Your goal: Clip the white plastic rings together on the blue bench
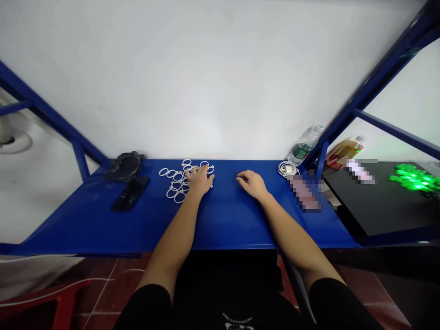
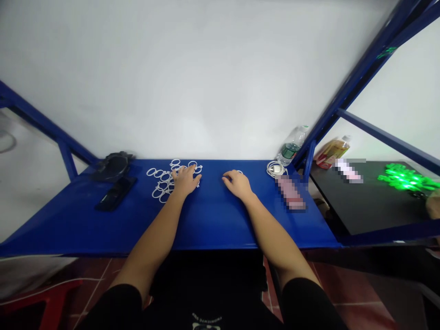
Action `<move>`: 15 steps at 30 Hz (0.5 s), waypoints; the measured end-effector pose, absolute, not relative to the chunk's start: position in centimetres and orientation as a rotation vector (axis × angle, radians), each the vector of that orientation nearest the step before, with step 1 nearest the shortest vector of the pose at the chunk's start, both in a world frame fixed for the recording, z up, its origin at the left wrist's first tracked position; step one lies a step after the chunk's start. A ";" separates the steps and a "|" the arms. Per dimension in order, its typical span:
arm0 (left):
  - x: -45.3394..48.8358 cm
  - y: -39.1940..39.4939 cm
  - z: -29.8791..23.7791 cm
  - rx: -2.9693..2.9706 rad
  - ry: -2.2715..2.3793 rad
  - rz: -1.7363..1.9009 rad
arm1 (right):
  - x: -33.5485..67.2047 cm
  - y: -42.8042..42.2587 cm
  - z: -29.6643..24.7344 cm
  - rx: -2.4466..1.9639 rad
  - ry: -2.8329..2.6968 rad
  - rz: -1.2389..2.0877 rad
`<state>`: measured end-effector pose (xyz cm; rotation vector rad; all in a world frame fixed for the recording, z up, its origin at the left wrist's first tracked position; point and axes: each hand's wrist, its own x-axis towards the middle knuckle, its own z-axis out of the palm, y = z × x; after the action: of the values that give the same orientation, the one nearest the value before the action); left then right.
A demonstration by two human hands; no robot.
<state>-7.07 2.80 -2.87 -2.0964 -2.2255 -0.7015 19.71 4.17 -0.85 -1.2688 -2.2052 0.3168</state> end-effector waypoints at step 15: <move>-7.9 2.5 -2.8 -1.946 -2.241 -0.717 | 20.2 4.5 -0.9 -1.297 -2.300 0.201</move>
<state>-7.85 2.50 -2.85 -1.9458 -2.2414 -0.7172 20.17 4.54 -0.88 -1.2970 -2.2996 0.2005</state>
